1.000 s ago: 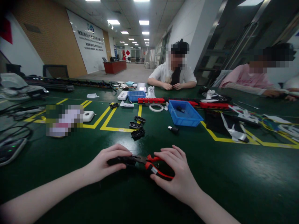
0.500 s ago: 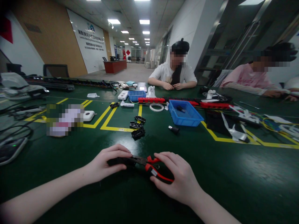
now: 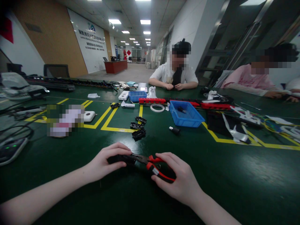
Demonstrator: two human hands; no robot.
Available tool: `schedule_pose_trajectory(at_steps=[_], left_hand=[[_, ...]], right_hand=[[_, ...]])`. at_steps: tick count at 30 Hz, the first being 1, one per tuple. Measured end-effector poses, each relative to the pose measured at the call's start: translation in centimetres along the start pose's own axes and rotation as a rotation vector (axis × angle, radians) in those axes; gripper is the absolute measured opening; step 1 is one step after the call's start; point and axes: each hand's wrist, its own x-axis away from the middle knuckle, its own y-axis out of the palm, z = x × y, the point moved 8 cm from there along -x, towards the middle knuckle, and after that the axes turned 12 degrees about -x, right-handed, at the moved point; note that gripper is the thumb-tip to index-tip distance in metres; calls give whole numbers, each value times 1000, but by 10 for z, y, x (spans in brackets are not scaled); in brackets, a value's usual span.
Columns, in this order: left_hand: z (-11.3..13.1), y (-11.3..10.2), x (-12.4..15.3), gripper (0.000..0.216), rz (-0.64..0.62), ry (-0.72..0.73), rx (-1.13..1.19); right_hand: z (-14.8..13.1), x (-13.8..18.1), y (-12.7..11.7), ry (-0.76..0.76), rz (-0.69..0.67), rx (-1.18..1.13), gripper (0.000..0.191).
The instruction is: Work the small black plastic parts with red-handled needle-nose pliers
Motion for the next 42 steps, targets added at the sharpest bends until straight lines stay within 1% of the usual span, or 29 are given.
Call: schedule_pose_trajectory(at_steps=[14,22,26,38,42], left_hand=[[-2,1,0,31,-1,-3,-2],[-3,1,0,31,-40,-58,16],[-6,2,0,32,-55,-53,15],[-10,0,-1,33,-26,-84,49],[-10,-1,-2,32,-10,-101,59]], right_hand=[[6,0,3,63,-34,-34,50],[3,0,2,26,-34,-10,51],[7,-1,3,76,-43,-44,49],[12,1,0,132,32,-91,48],[9,1,-1,86,31,-42,50]])
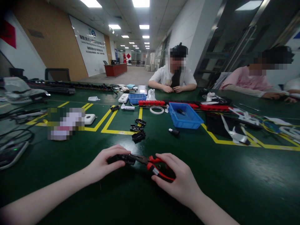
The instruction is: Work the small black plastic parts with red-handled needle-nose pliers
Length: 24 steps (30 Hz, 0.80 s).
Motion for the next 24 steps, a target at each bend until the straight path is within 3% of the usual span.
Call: schedule_pose_trajectory(at_steps=[12,24], left_hand=[[1,0,1,32,4,8,14],[0,-1,0,31,27,21,5]], right_hand=[[-10,2,-2,-222,15,237,58],[-7,-1,-1,-186,-1,206,55]])
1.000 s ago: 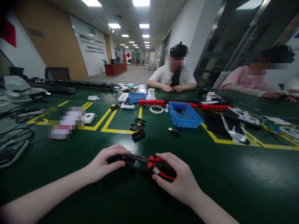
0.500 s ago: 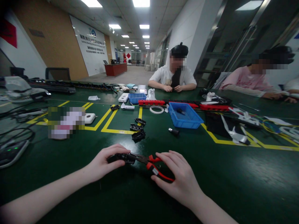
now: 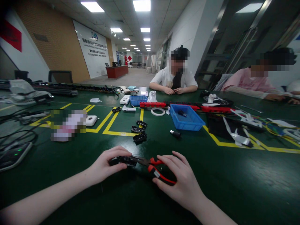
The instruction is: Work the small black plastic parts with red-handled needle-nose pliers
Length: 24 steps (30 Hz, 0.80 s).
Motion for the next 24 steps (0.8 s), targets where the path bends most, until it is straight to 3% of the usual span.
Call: schedule_pose_trajectory(at_steps=[12,20,24], left_hand=[[5,1,2,33,6,33,-27],[5,2,3,35,-2,46,-47],[3,1,3,35,3,23,-44]], right_hand=[[15,4,6,134,-39,-112,49],[21,6,7,427,-4,-297,48],[27,7,8,469,-21,-319,49]])
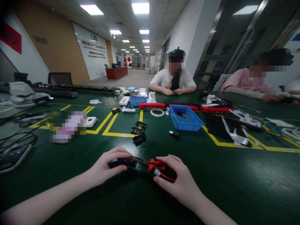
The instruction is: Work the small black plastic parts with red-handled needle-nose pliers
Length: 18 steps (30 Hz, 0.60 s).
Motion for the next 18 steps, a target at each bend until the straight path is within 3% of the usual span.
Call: schedule_pose_trajectory(at_steps=[4,11,18], left_hand=[[-1,-1,-1,34,-3,-15,24],[-1,-4,-6,30,0,-42,66],[-5,-2,-6,29,-39,-97,109]], right_hand=[[3,-1,2,-23,-33,42,50],[4,3,-1,-5,35,70,51],[-7,4,-1,-210,40,170,51]])
